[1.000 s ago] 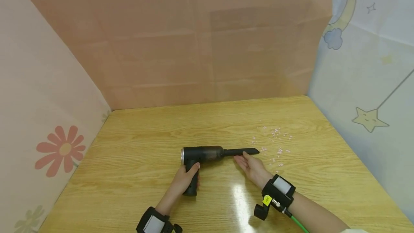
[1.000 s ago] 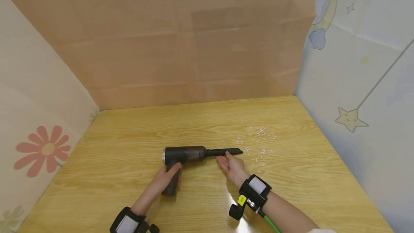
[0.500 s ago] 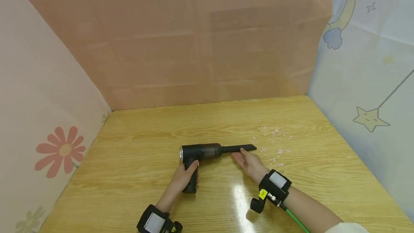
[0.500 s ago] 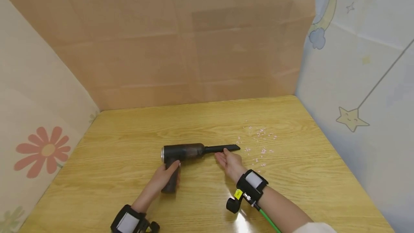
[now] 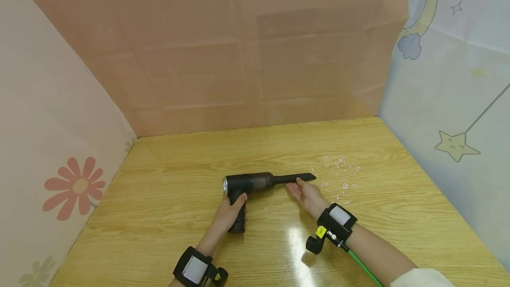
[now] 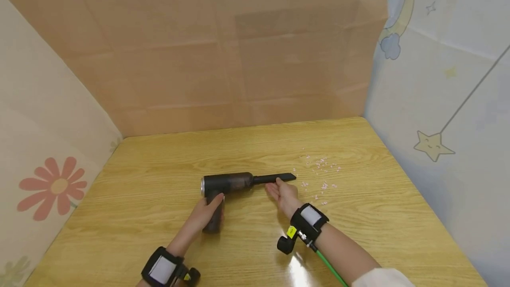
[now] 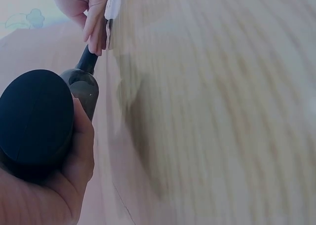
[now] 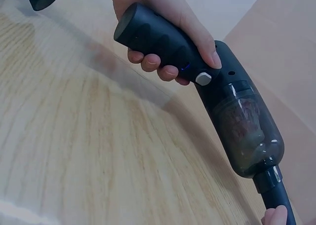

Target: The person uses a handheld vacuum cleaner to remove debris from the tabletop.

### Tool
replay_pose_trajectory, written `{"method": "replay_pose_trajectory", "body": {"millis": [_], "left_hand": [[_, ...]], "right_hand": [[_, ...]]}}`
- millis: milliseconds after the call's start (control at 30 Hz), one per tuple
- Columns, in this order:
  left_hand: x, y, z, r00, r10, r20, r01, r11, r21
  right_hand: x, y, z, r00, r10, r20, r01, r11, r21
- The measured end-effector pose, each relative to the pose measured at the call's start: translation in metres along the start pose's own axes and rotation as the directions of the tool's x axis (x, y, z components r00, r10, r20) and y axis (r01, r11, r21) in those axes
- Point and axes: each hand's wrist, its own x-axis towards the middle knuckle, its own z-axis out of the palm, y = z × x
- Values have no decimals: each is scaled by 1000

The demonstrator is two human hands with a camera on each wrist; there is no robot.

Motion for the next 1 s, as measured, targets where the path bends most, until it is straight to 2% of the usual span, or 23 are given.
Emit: {"method": "replay_pose_trajectory", "body": {"millis": [267, 500, 633, 1000], "left_hand": [[5, 3, 2, 1000, 14, 9, -15, 1000, 2], [9, 6, 4, 1000, -8, -1, 8, 1000, -3], [12, 7, 6, 1000, -13, 0, 13, 1000, -10], [17, 10, 8, 1000, 13, 26, -12, 999, -40]], "right_hand": [[4, -5, 1, 1000, 2, -16, -1, 1000, 9], [7, -9, 2, 1000, 6, -25, -7, 1000, -13], [9, -12, 1, 999, 6, -34, -6, 1000, 12], [10, -18, -2, 1000, 14, -2, -13, 1000, 24]]}}
